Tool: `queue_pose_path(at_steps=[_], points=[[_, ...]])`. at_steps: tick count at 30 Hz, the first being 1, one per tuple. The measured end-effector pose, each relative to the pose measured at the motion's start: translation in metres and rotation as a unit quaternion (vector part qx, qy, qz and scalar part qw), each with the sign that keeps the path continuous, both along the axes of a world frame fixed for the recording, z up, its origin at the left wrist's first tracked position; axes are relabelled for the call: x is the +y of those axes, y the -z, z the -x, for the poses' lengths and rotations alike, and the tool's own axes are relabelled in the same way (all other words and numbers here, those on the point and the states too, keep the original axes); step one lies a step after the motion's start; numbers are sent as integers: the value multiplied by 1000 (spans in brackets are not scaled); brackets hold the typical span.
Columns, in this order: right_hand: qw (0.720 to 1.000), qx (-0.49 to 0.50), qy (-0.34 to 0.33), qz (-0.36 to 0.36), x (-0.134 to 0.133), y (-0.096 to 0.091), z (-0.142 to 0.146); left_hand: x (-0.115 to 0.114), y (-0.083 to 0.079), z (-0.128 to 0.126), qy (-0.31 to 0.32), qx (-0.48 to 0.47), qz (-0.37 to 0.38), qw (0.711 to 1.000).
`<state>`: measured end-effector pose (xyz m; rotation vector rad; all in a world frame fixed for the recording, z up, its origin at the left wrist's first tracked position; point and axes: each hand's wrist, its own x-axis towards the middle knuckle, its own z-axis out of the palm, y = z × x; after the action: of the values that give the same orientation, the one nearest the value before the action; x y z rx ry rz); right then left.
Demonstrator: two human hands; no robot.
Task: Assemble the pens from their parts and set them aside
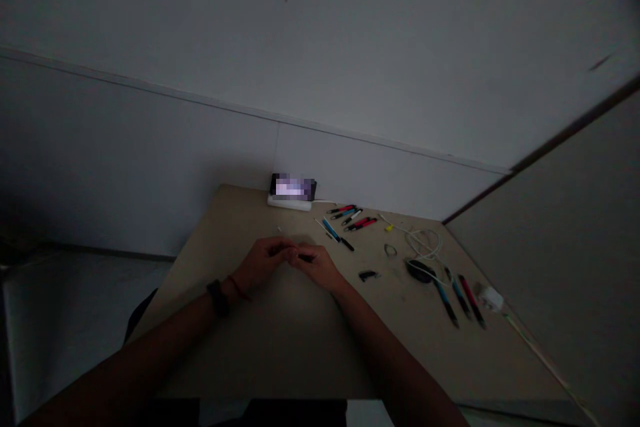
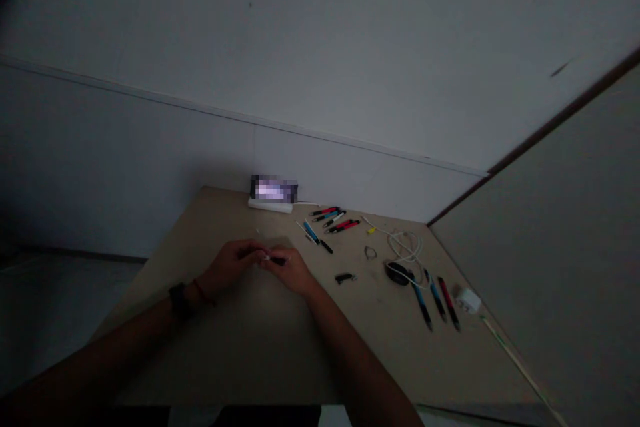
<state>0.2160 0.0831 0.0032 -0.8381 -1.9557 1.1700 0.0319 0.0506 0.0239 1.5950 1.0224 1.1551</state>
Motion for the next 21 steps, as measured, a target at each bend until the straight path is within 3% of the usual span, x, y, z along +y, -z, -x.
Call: queue_pose_path(at_steps=[4, 8, 10, 14, 21], points=[[999, 33, 26, -25, 1, 1, 2, 29, -6, 8, -59, 38, -36, 997], [997, 12, 66, -39, 4, 4, 1, 55, -1, 12, -170, 147, -167, 960], [996, 3, 78, -50, 5, 4, -1, 57, 4, 9, -183, 152, -231, 944], [994, 4, 86, -65, 6, 2, -3, 41, 10, -1, -69, 147, -279, 947], [994, 4, 75, -76, 1, 6, -4, 28, 11, -5, 100, 94, -207, 969]])
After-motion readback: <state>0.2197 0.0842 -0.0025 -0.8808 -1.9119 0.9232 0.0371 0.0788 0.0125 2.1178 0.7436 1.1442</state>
